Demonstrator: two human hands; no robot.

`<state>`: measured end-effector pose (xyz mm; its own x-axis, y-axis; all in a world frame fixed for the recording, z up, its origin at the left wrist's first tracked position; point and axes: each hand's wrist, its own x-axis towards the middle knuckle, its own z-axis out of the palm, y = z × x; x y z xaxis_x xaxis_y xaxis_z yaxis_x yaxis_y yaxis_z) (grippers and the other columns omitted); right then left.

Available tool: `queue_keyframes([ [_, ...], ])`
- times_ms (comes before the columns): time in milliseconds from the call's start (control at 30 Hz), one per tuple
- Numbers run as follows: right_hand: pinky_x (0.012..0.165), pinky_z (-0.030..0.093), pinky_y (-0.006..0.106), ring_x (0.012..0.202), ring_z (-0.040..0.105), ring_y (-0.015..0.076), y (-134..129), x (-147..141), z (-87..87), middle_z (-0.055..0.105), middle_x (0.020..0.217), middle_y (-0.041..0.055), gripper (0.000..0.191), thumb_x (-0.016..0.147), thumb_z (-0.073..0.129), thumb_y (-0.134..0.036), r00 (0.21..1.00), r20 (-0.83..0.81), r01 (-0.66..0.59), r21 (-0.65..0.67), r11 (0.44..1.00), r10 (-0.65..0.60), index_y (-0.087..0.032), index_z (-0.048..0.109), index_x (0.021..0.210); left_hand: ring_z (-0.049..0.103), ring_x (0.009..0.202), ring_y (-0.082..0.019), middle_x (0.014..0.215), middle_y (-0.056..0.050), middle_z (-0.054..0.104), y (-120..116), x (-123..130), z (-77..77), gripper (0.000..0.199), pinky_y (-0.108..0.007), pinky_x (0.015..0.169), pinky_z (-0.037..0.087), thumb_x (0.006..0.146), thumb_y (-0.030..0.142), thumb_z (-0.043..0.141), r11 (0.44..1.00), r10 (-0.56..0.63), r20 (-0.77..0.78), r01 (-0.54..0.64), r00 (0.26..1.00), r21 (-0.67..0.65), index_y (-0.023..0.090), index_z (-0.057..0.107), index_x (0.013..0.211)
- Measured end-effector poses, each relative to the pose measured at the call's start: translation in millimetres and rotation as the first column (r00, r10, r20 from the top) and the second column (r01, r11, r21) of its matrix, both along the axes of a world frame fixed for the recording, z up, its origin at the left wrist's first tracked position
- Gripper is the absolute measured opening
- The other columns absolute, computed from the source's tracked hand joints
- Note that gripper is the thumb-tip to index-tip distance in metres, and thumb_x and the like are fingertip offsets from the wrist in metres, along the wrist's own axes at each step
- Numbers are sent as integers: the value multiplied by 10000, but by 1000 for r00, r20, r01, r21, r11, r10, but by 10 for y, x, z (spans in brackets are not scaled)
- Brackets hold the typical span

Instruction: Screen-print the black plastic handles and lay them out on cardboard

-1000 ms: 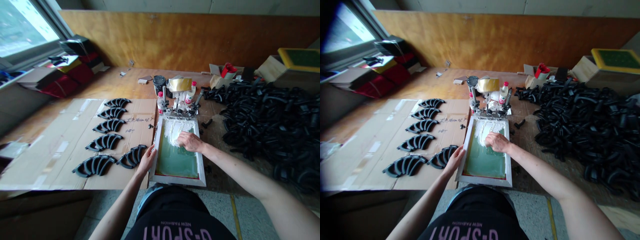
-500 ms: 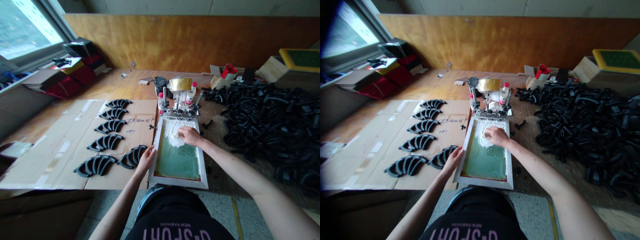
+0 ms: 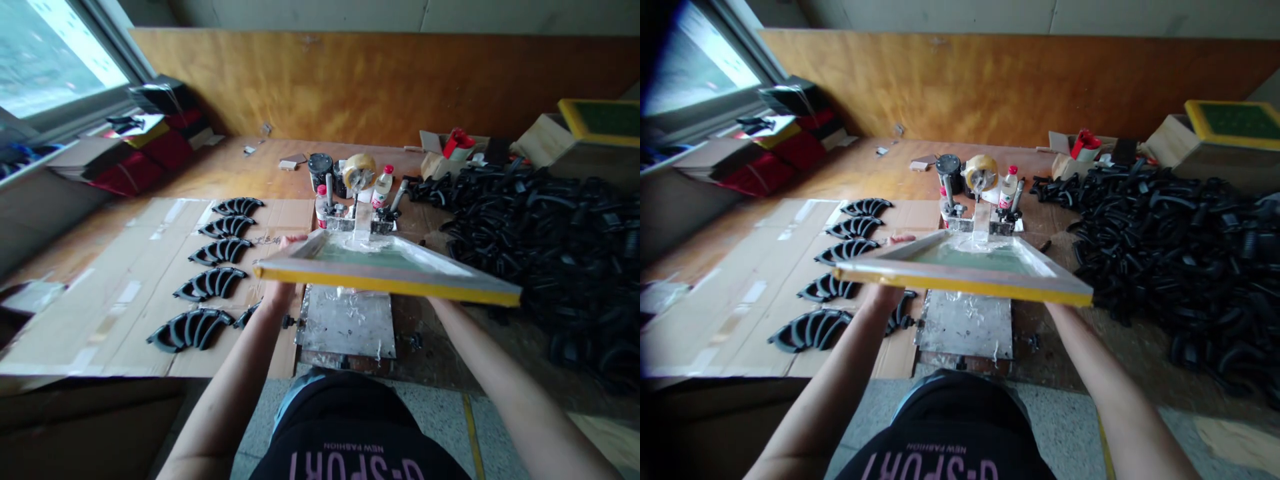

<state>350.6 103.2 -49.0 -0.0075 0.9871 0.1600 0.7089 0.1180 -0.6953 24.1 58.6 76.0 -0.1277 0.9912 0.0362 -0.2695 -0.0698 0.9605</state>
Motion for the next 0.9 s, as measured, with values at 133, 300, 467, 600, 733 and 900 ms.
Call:
queue_keyframes([
  [133, 938, 441, 368, 994, 585, 209, -229, -381, -248, 668, 1028, 43, 314, 750, 738, -204, 962, 150, -234, 24, 972, 228, -238, 695, 1059, 654, 762, -149, 833, -43, 683, 148, 196, 32, 513, -235, 636, 529, 833, 622, 534, 999, 34, 86, -32, 996, -22, 175, 610, 1074],
  [300, 886, 438, 334, 937, 561, 196, -513, -804, -24, 617, 922, 58, 118, 858, 658, -223, 947, 270, -205, 85, 975, 176, -201, 708, 962, 688, 723, -177, 944, -112, 721, -320, 488, -512, 557, -262, 568, 538, 859, 615, 513, 877, -143, 175, 207, 974, -433, 150, 564, 1161],
  [467, 839, 442, 294, 909, 569, 171, -961, -1145, 103, 644, 961, 51, 189, 942, 539, -256, 801, 362, -560, 168, 811, 477, -219, 687, 1053, 713, 731, -211, 904, -123, 731, -850, 452, -1069, 385, -289, 577, 552, 914, 482, 496, 694, -159, 247, 286, 956, -660, 124, 610, 995],
  [600, 869, 453, 303, 976, 605, 180, -963, -376, -50, 692, 1002, 59, 239, 922, 510, -155, 816, 461, -362, -64, 930, 349, -222, 704, 1045, 709, 693, -196, 859, -112, 736, -1089, -292, -1433, 439, -279, 584, 551, 915, 525, 436, 762, 14, -67, -54, 998, -645, 123, 612, 934],
  [733, 785, 489, 336, 948, 670, 245, -894, 895, -206, 712, 987, 170, 255, 887, 495, -137, 738, 674, 333, -388, 860, 19, -153, 724, 998, 667, 556, -177, 669, -62, 694, -1349, -1141, -1877, 391, -273, 519, 528, 951, 463, 325, 584, 228, -352, -417, 908, -697, 160, 553, 857],
  [900, 687, 494, 335, 890, 700, 273, -942, 1650, -368, 720, 986, 186, 424, 945, 420, -452, 712, 692, 578, -479, 661, -120, -165, 728, 996, 662, 545, -232, 616, -129, 676, -1365, -1510, -2159, 479, -325, 518, 543, 893, 546, 376, 465, 8, -483, -431, 876, -773, 147, 580, 725],
])
